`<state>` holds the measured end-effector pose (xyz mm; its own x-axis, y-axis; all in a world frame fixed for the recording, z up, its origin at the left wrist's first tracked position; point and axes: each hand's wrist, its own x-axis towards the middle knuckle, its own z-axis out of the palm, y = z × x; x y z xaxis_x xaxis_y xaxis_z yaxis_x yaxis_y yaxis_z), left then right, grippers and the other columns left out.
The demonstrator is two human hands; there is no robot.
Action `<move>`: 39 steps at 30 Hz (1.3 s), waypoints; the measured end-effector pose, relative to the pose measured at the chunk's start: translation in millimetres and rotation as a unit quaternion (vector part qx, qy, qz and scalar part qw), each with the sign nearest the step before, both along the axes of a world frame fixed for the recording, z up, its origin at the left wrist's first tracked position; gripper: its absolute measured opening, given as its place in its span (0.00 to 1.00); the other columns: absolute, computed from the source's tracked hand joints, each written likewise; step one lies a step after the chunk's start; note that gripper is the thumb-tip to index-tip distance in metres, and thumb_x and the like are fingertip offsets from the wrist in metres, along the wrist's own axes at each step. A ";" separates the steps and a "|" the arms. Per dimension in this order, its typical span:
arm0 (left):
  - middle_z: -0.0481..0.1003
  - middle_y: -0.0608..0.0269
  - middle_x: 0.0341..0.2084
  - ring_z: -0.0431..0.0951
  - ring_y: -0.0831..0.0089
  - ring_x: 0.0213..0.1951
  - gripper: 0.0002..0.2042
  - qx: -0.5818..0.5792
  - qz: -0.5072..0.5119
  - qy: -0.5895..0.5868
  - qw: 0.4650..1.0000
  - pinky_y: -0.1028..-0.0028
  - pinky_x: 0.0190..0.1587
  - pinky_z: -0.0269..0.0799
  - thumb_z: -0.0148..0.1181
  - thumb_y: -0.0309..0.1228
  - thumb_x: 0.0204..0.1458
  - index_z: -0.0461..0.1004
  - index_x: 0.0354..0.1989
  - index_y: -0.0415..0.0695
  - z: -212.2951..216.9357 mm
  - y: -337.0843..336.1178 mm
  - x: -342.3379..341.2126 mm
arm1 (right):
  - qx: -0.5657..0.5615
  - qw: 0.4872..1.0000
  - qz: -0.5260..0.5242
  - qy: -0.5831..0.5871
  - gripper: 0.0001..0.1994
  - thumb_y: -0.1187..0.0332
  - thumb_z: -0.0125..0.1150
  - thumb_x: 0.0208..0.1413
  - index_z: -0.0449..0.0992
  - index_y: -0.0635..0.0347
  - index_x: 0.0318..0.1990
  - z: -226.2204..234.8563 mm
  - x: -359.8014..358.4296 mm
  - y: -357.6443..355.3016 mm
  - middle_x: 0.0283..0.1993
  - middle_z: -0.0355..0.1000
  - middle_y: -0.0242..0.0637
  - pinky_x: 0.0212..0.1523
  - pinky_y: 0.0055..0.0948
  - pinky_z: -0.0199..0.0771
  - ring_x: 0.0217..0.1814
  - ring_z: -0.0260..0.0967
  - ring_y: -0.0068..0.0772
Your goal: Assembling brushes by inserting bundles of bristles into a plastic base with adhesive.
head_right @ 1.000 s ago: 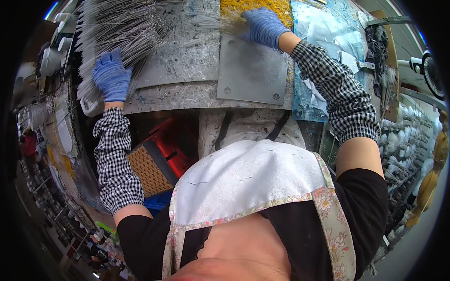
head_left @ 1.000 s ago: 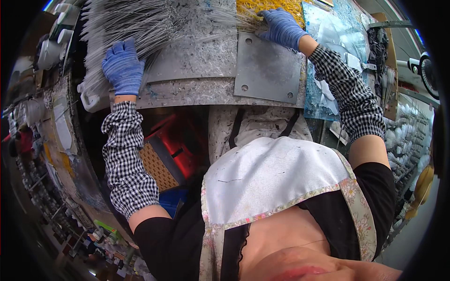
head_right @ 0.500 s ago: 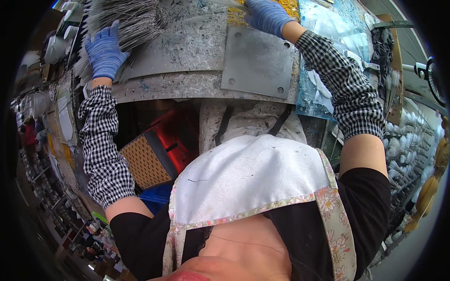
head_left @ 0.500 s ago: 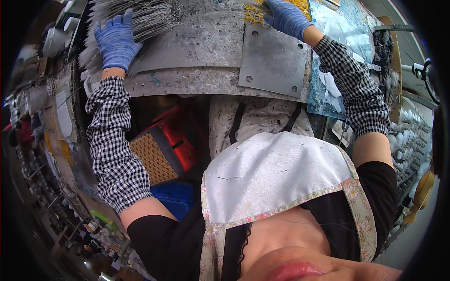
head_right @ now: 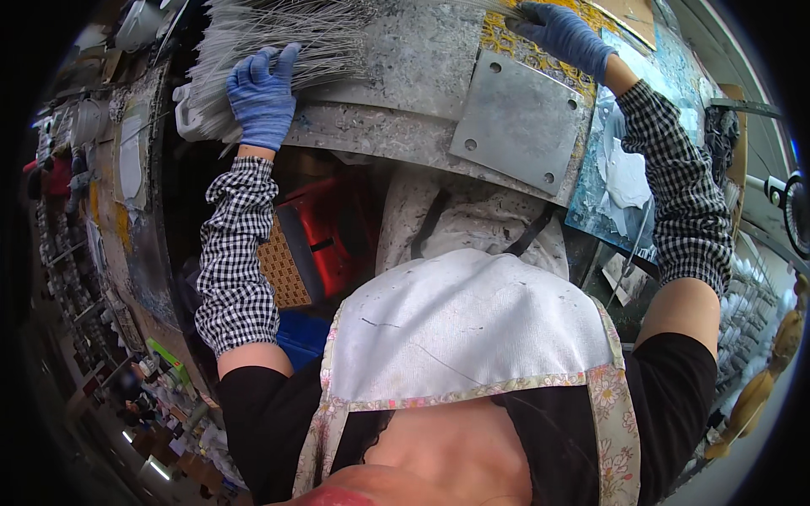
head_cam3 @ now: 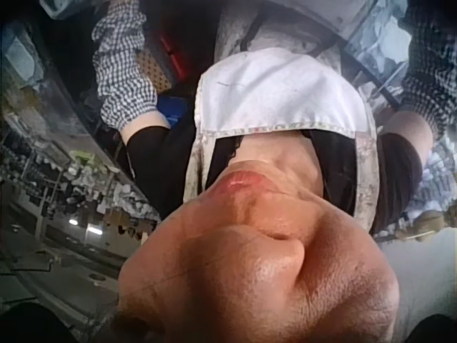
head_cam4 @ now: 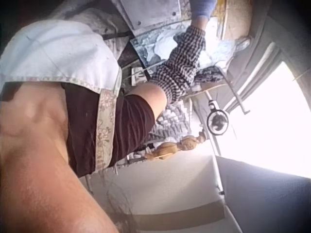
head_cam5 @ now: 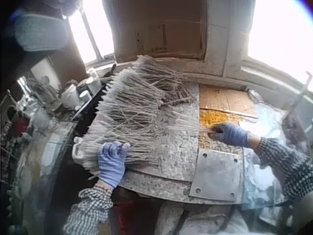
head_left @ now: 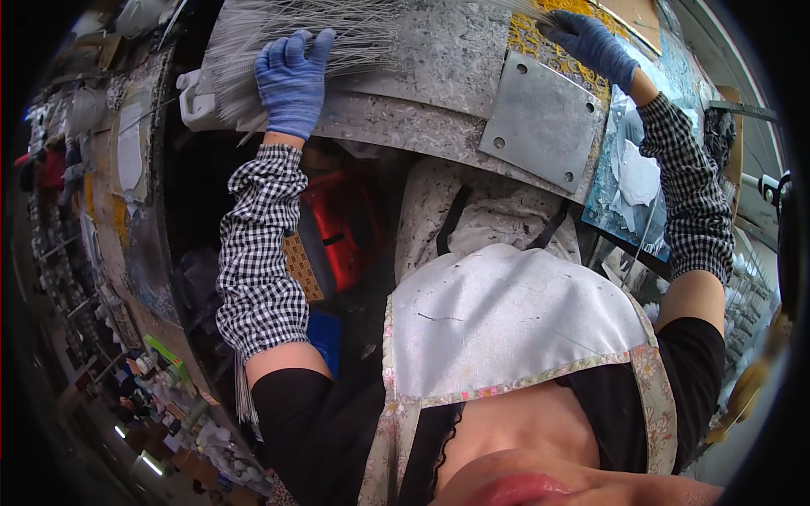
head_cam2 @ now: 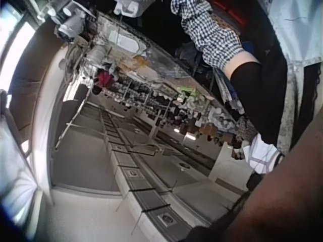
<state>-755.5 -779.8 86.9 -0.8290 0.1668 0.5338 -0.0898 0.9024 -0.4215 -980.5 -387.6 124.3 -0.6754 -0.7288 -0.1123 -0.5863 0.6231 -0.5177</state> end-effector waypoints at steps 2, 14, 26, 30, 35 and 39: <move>0.67 0.71 0.49 0.67 0.67 0.55 0.24 0.020 0.009 -0.006 1.000 0.59 0.58 0.62 0.64 0.29 0.41 0.71 0.50 0.62 1.0 3.8 1.6 | -0.021 0.999 -0.015 0.035 0.15 0.57 0.62 0.61 0.79 0.63 0.42 7.1 8.4 -13.5 0.31 0.77 0.45 0.37 0.34 0.72 0.31 0.68 0.27; 0.77 0.72 0.36 0.77 0.71 0.43 0.11 0.049 -0.012 -0.053 0.997 0.62 0.47 0.67 0.57 0.31 0.50 0.76 0.43 0.55 -11.7 25.6 19.9 | -0.122 0.956 0.249 0.094 0.25 0.60 0.69 0.44 0.71 0.62 0.50 -18.6 71.4 -276.1 0.46 0.76 0.54 0.47 0.49 0.76 0.49 0.75 0.58; 0.74 0.64 0.46 0.72 0.61 0.52 0.18 0.174 0.039 -0.127 0.976 0.57 0.50 0.67 0.64 0.30 0.41 0.78 0.45 0.57 -27.6 33.6 34.1 | -0.005 0.958 0.208 0.197 0.27 0.60 0.66 0.48 0.66 0.61 0.54 12.3 34.8 -313.0 0.39 0.77 0.51 0.38 0.48 0.76 0.40 0.77 0.56; 0.68 0.60 0.59 0.62 0.61 0.64 0.18 0.156 0.057 -0.078 0.983 0.54 0.60 0.60 0.64 0.31 0.42 0.79 0.45 0.57 -23.2 25.0 23.0 | -0.018 0.937 0.242 0.250 0.27 0.58 0.66 0.49 0.66 0.61 0.54 -1.4 30.0 -302.6 0.43 0.76 0.53 0.39 0.47 0.76 0.42 0.77 0.55; 0.80 0.60 0.28 0.82 0.64 0.35 0.07 0.163 0.128 -0.234 0.950 0.65 0.34 0.75 0.61 0.29 0.45 0.82 0.32 0.51 24.7 27.9 27.7 | -0.177 0.878 0.281 0.345 0.35 0.68 0.70 0.42 0.64 0.55 0.62 3.4 76.2 -301.6 0.52 0.69 0.44 0.45 0.41 0.75 0.51 0.71 0.48; 0.80 0.60 0.34 0.79 0.61 0.39 0.09 0.183 0.082 -0.193 0.961 0.62 0.42 0.72 0.55 0.31 0.49 0.82 0.34 0.48 -16.1 48.9 3.3 | -0.158 0.809 0.391 0.410 0.20 0.68 0.66 0.43 0.73 0.52 0.48 -23.6 57.2 -286.3 0.47 0.68 0.40 0.48 0.43 0.70 0.51 0.67 0.44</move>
<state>-752.3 -730.9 70.8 -0.9759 -0.1226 0.1804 -0.1436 0.9837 -0.1084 -923.3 -674.0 100.7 0.2534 -0.8739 0.4148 -0.9639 -0.1920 0.1842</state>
